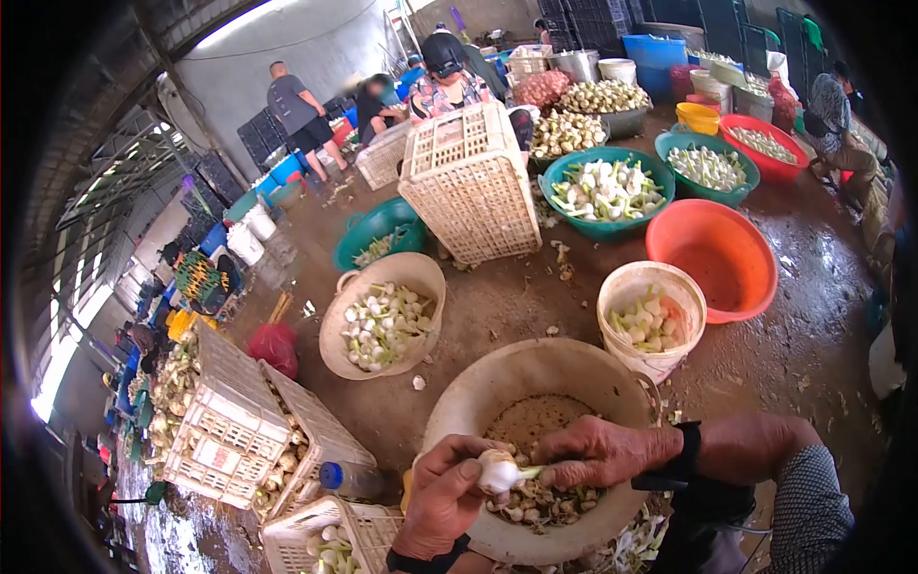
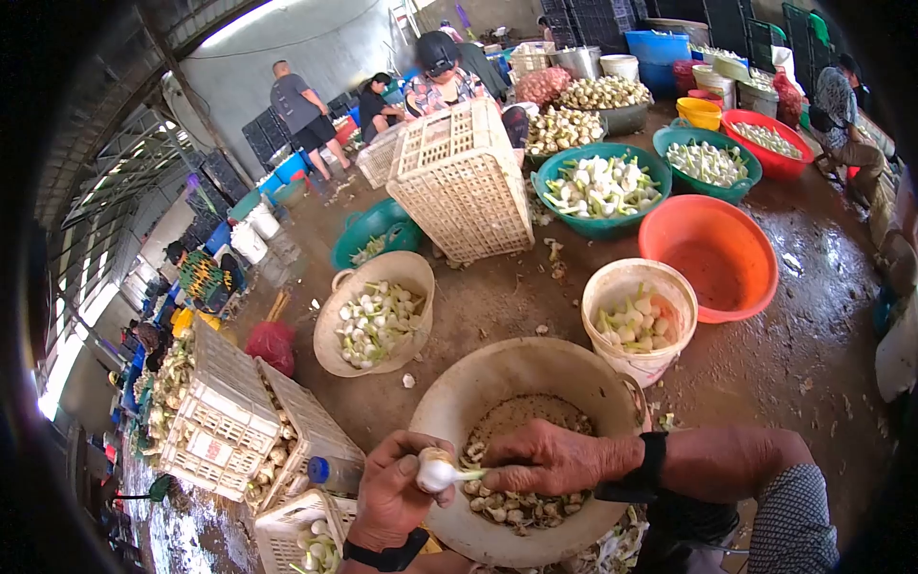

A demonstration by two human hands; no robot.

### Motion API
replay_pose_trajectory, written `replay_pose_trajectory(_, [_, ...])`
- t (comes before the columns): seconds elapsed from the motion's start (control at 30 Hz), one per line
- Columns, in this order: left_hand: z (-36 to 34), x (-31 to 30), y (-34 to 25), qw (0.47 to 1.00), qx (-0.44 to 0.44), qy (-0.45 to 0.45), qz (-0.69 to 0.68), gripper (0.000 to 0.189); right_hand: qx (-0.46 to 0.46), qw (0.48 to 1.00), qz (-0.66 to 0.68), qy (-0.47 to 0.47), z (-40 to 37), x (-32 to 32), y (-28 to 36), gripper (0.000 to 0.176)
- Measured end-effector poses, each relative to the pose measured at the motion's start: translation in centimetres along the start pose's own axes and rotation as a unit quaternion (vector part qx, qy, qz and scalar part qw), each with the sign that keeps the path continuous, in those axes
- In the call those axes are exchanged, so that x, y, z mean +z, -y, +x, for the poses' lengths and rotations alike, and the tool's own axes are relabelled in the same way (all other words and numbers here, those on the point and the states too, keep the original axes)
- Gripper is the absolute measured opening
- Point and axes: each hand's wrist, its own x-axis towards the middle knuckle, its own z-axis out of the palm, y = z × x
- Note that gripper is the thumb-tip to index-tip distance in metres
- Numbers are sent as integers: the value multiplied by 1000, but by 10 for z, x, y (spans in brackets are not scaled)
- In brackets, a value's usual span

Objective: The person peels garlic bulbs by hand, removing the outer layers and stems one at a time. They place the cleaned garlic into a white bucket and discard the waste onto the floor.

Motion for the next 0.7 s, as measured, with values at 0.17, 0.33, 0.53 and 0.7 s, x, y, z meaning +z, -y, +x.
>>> replay_pose_trajectory(0.17, [2, -2, 3, 999, -36, 19, -9, 34, 100, 990, 76, 60, -6, -9, 8, 34])
replay_pose_trajectory(0.33, [5, -4, 7, 990, -61, 88, -93, 26, 149, 968, 182, 90, -8, -10, 13, 33])
replay_pose_trajectory(0.53, [6, 0, 10, 994, -46, 67, -79, 33, 213, 923, 310, 81, -12, -11, 9, 33])
replay_pose_trajectory(0.7, [6, 4, 7, 999, -6, 43, 16, 51, 162, 950, 266, 28, -10, -11, 9, 32])
